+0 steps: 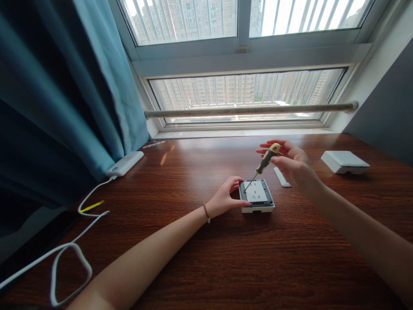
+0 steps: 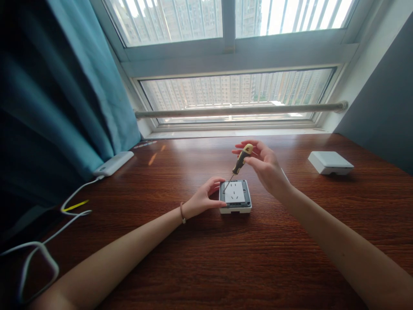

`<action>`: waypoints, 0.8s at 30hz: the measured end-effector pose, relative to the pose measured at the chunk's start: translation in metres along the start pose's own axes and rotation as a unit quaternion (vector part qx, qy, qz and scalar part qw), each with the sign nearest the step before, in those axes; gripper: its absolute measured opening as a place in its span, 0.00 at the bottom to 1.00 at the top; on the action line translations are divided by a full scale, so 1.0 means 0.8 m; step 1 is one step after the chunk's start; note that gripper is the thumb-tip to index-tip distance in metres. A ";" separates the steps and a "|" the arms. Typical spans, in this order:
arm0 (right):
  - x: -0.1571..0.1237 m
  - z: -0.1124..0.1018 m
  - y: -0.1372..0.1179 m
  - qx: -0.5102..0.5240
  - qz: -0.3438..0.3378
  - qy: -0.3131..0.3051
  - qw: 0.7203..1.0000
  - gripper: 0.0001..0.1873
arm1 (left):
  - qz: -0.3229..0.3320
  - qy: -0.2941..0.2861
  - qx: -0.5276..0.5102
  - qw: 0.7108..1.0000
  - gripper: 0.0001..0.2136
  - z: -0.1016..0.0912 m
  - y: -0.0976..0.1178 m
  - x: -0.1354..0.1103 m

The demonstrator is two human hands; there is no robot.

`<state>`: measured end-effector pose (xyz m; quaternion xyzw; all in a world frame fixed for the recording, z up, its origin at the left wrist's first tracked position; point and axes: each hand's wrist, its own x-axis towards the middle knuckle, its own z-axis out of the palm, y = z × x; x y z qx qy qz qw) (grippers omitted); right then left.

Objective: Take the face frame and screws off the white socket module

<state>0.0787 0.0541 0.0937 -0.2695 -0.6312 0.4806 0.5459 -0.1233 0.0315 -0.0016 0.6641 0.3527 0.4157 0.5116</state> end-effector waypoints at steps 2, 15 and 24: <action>0.002 0.000 0.005 -0.009 -0.002 0.010 1.000 0.13 | 0.004 0.000 0.001 1.000 0.30 0.000 0.000 0.000; -0.001 0.000 0.001 0.014 0.018 0.013 1.000 0.17 | -0.002 0.004 -0.006 1.000 0.30 0.001 0.003 0.001; 0.008 -0.008 0.025 -0.062 0.029 0.075 0.995 0.18 | 0.003 0.001 0.009 1.000 0.30 0.000 -0.001 0.001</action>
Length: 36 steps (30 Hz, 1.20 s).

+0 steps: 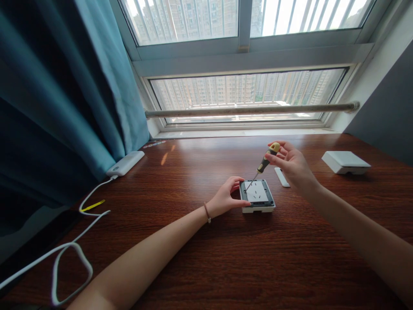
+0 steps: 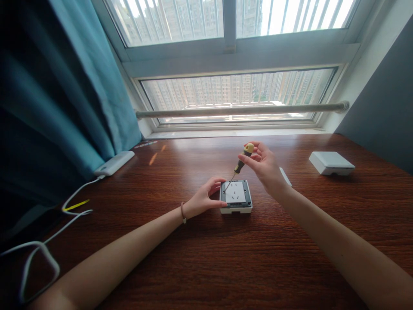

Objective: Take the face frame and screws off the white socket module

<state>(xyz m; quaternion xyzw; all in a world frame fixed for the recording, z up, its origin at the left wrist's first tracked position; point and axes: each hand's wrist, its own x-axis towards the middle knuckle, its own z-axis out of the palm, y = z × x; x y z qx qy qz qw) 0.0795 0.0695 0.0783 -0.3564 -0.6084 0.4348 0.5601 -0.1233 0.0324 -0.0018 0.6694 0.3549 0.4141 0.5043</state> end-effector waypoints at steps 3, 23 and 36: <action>0.002 -0.003 0.004 -0.001 0.007 0.003 1.000 0.19 | 0.000 0.000 0.004 1.000 0.30 0.000 -0.001 0.000; -0.005 0.007 0.011 0.039 0.411 -0.334 0.847 0.13 | 0.011 -0.001 0.002 1.000 0.30 0.000 -0.004 -0.001; -0.009 0.006 0.015 0.042 0.400 -0.406 0.821 0.07 | 0.012 -0.009 -0.009 1.000 0.30 0.000 -0.002 -0.001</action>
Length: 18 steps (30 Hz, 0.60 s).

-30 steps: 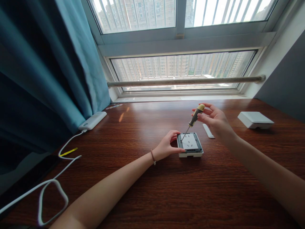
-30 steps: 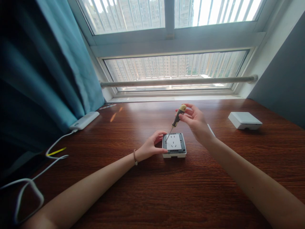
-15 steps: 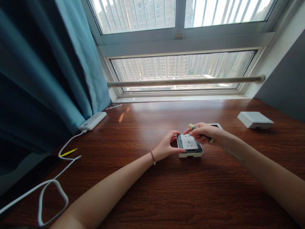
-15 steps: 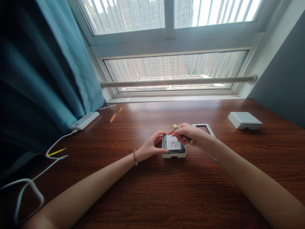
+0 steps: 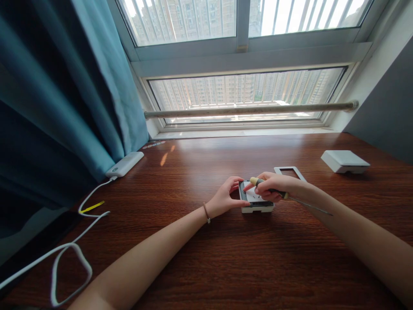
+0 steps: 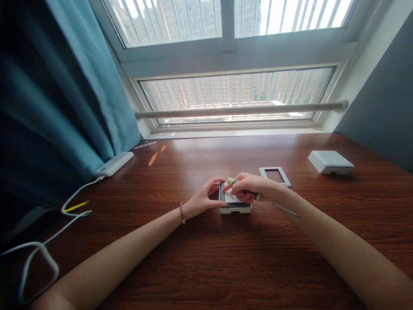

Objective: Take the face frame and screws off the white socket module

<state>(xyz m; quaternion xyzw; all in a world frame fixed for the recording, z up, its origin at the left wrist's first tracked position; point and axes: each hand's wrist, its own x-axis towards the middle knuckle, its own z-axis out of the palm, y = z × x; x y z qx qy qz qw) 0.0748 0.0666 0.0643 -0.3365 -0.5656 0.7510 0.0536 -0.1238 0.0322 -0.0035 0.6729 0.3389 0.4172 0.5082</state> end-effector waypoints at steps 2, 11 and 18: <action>0.003 -0.004 0.002 0.027 0.000 -0.015 1.000 0.08 | 0.002 0.000 0.000 1.000 0.30 -0.001 -0.003 0.000; 0.017 -0.028 0.012 0.163 0.038 -0.090 0.982 0.13 | -0.010 -0.010 -0.020 1.000 0.28 -0.002 -0.008 0.001; 0.021 -0.037 0.016 0.198 0.043 -0.126 0.971 0.13 | 0.016 0.030 -0.053 0.998 0.18 -0.001 -0.012 0.002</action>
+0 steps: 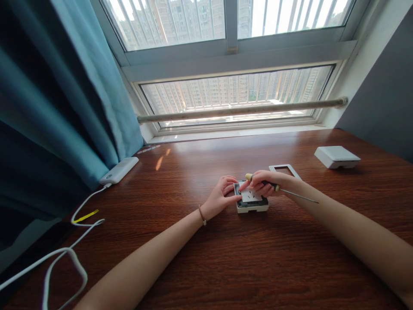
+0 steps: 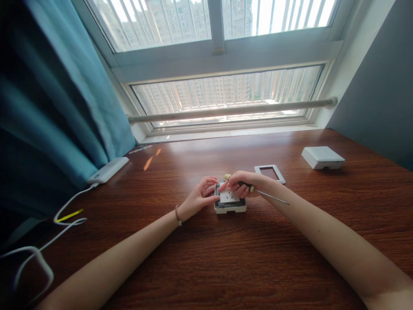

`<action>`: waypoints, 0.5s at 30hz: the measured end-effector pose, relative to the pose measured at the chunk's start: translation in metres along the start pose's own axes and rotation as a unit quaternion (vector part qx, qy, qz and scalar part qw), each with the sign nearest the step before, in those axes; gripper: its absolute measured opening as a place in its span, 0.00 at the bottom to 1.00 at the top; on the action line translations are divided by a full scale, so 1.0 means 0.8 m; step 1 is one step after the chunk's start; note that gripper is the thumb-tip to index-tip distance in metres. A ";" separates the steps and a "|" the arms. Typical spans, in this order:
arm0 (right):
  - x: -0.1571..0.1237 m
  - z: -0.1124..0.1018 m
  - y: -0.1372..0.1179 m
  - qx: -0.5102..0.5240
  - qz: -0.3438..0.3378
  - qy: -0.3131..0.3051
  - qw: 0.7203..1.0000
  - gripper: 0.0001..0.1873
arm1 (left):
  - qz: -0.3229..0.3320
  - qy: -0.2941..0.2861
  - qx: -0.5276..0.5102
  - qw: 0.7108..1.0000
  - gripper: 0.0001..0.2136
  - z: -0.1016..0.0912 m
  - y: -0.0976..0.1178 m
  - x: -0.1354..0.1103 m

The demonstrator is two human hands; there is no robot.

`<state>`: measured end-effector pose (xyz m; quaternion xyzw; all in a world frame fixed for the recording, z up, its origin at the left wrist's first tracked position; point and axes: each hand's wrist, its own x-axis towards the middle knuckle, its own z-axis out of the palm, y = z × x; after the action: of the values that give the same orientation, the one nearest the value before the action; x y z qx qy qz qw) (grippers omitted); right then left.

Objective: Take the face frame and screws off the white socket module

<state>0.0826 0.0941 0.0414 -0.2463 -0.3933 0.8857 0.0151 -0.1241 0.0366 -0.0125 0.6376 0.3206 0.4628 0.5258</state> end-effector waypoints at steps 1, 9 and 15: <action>0.000 0.000 0.000 0.001 0.001 -0.004 1.000 0.14 | 0.004 0.007 0.013 1.000 0.17 0.000 0.000 0.000; -0.002 0.003 -0.001 0.006 -0.010 -0.002 1.000 0.13 | 0.026 0.078 0.142 0.987 0.07 0.002 0.009 -0.003; -0.003 0.009 0.001 -0.024 -0.049 -0.004 0.998 0.13 | 0.069 0.086 0.232 0.966 0.04 0.006 0.021 -0.004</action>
<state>0.0816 0.0881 0.0459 -0.2234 -0.4258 0.8753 0.0515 -0.1226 0.0278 0.0026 0.7202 0.4188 0.4639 0.3010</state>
